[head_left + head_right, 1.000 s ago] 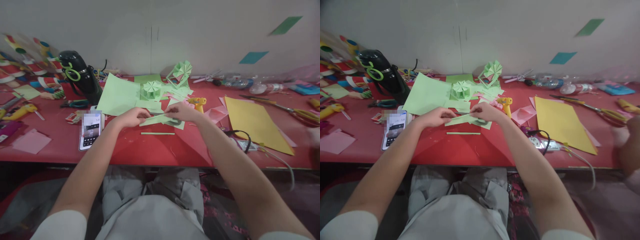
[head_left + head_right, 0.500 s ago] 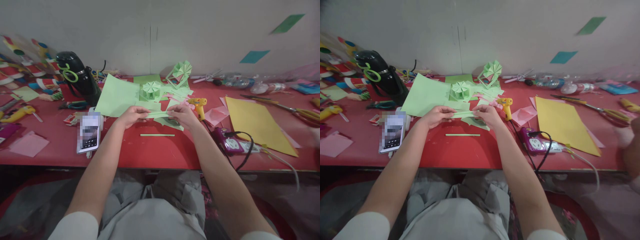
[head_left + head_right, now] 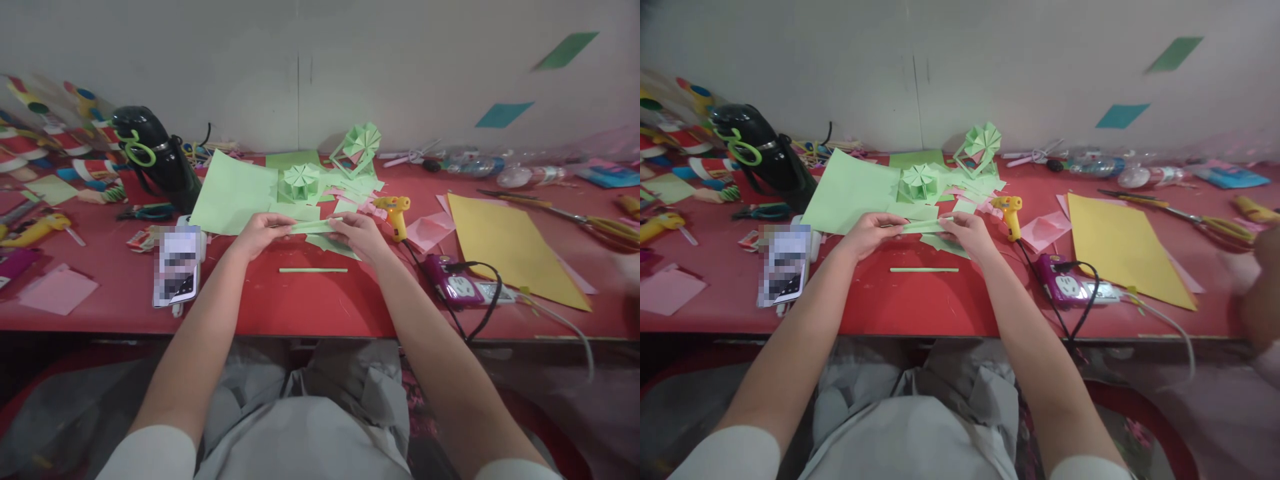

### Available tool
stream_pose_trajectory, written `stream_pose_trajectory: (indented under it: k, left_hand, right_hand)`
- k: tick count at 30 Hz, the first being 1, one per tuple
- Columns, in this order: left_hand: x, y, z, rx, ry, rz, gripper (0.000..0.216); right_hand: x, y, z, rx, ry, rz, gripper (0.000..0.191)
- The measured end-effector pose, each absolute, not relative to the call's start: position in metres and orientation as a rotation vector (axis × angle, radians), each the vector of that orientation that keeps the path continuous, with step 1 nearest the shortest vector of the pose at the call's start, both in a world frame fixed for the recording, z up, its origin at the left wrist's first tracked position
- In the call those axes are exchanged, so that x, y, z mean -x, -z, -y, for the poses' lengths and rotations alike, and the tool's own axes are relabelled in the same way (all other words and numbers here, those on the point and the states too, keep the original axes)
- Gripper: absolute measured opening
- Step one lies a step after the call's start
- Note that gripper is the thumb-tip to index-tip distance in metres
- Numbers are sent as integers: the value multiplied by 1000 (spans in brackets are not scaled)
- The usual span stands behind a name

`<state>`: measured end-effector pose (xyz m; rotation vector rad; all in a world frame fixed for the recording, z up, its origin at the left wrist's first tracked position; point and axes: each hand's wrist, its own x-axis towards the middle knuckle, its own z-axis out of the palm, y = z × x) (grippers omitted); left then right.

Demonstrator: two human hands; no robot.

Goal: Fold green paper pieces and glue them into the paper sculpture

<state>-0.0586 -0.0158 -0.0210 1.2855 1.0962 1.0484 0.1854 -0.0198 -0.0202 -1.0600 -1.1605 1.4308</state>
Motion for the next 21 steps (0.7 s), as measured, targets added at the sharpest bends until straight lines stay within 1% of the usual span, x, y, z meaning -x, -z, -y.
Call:
stream_pose_trajectory:
  k: [6,12,21]
  left_hand:
    - [61,23,15,-1343,-1028,-1099,31]
    - [60,21,17,-1168,-1056,-1017,30]
    - [58,21,17,-1152,-1094,-1084,33]
  right_hand:
    - [-185,20,21,1067,-1421,1212,38]
    - [-184,20,22,1052,-1340,1273,42]
    - [-182,16,25,1051,-1301,1329,36]
